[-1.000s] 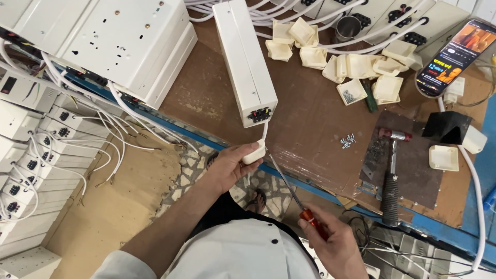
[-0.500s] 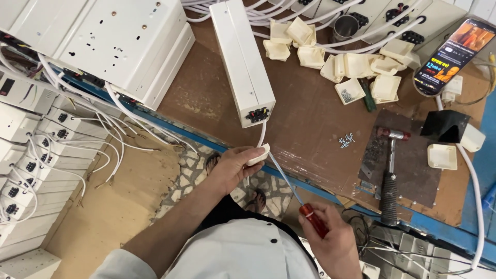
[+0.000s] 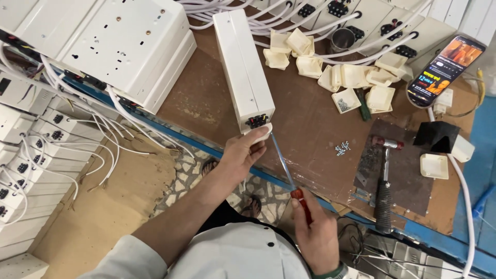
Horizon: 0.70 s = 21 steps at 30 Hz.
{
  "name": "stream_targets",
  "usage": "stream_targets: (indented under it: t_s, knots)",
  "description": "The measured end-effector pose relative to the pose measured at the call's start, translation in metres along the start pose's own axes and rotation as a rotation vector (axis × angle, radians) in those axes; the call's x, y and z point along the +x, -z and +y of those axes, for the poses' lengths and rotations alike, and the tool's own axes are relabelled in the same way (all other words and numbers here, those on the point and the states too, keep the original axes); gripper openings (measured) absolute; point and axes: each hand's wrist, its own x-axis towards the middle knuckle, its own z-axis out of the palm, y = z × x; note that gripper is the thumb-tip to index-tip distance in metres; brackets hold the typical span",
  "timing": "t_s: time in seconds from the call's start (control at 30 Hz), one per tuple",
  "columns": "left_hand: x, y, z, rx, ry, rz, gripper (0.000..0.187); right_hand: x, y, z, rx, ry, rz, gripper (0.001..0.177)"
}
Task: Assembling and securing internal components and covers of electrical boxes using a screwdriver.
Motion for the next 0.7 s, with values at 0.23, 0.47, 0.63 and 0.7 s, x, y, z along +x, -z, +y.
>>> stream_targets:
  t_s: [0.23,0.47,0.63,0.7]
  knots:
    - [-0.003,-0.017,0.009,-0.023,-0.065,0.026,0.051,0.010,0.002,-0.021,0.100,-0.011,-0.003,0.035]
    - [-0.001,-0.019,0.012,-0.029,-0.056,0.048,0.050,0.014,-0.008,-0.009,0.149,0.077,0.054,0.037]
    - [-0.005,-0.018,0.015,-0.015,-0.067,0.035,0.048,0.014,-0.010,0.002,0.157,0.100,0.151,0.033]
    - [-0.005,-0.018,0.014,-0.005,-0.057,0.041,0.048,0.016,-0.008,0.003,0.146,0.054,0.174,0.029]
